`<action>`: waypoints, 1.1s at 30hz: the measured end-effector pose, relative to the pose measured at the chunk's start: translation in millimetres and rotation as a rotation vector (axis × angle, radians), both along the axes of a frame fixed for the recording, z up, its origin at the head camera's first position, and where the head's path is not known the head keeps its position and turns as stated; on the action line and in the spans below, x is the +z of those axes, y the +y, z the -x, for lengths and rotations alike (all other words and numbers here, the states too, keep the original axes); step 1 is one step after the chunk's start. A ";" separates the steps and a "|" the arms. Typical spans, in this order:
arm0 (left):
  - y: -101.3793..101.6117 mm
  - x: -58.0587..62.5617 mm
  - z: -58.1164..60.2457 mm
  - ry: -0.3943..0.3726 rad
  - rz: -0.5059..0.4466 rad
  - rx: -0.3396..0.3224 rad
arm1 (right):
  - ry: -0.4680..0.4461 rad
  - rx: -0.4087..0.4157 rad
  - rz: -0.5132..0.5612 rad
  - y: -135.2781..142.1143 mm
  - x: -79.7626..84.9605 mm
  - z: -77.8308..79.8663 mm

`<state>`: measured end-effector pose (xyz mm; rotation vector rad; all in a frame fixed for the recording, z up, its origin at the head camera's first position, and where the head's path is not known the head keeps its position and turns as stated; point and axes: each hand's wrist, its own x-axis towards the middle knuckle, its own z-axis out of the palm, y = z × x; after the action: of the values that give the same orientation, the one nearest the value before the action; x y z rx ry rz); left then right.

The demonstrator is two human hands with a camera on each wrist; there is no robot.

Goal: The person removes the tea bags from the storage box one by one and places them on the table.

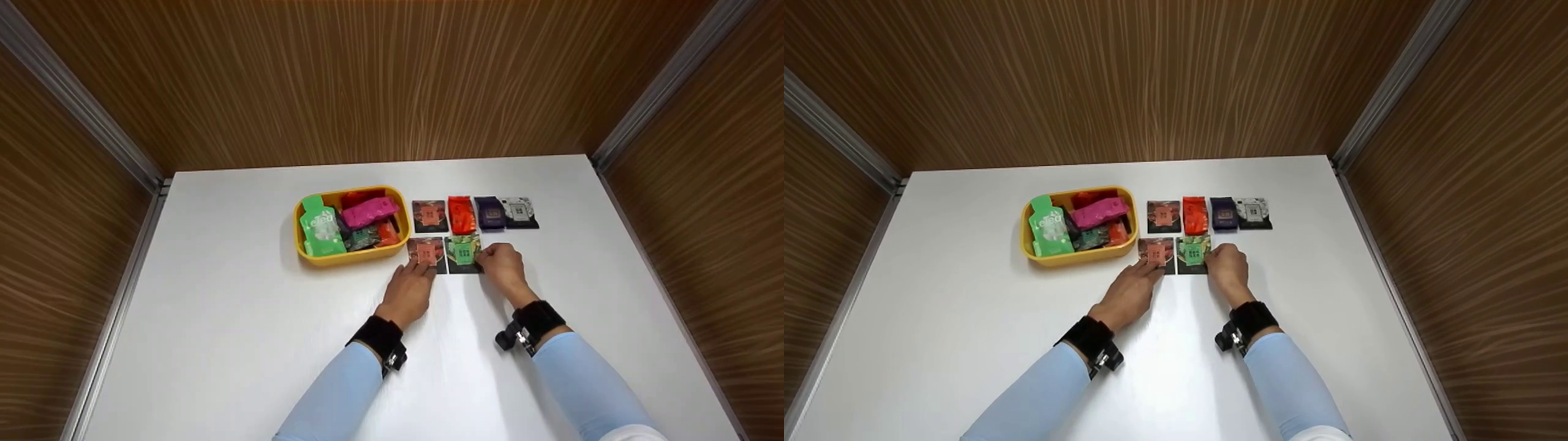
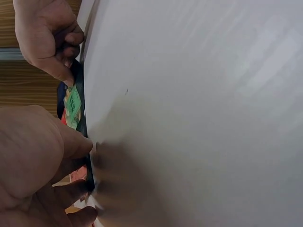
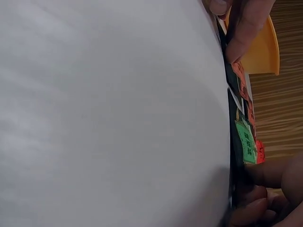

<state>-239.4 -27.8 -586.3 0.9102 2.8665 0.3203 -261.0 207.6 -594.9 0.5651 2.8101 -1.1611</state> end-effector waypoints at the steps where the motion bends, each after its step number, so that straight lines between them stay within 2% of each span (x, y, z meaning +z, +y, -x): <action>1: -0.2 0.6 0.5 -0.010 0.004 0.003 | 0.003 0.002 -0.014 -0.5 0.5 0.6; 3: -0.4 1.4 1.5 -0.027 0.008 0.009 | 0.008 0.005 -0.038 -1.7 1.1 1.6; 12: 0.0 2.4 4.5 -0.012 0.001 0.006 | 0.001 0.008 -0.111 -4.2 1.7 2.9; 17: -1.2 2.6 4.0 0.000 0.008 0.007 | -0.005 0.011 -0.111 -4.2 -0.9 3.5; 23: -6.2 4.1 3.0 0.001 -0.040 -0.002 | 0.037 -0.015 -0.101 -5.0 -1.5 3.6; 25: -10.0 7.7 2.9 0.013 -0.083 -0.002 | 0.063 -0.021 -0.092 -7.7 3.1 5.1; 28: -18.7 17.4 3.7 0.015 -0.206 0.016 | 0.121 -0.001 -0.073 -16.7 15.0 10.3; 33: -43.2 45.1 10.4 -0.027 -0.450 0.137 | 0.202 0.111 -0.025 -47.0 43.3 24.2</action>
<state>-249.8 -71.0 -541.3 0.7553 2.8862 1.0133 -285.2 160.7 -551.6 0.3033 2.9824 -1.2276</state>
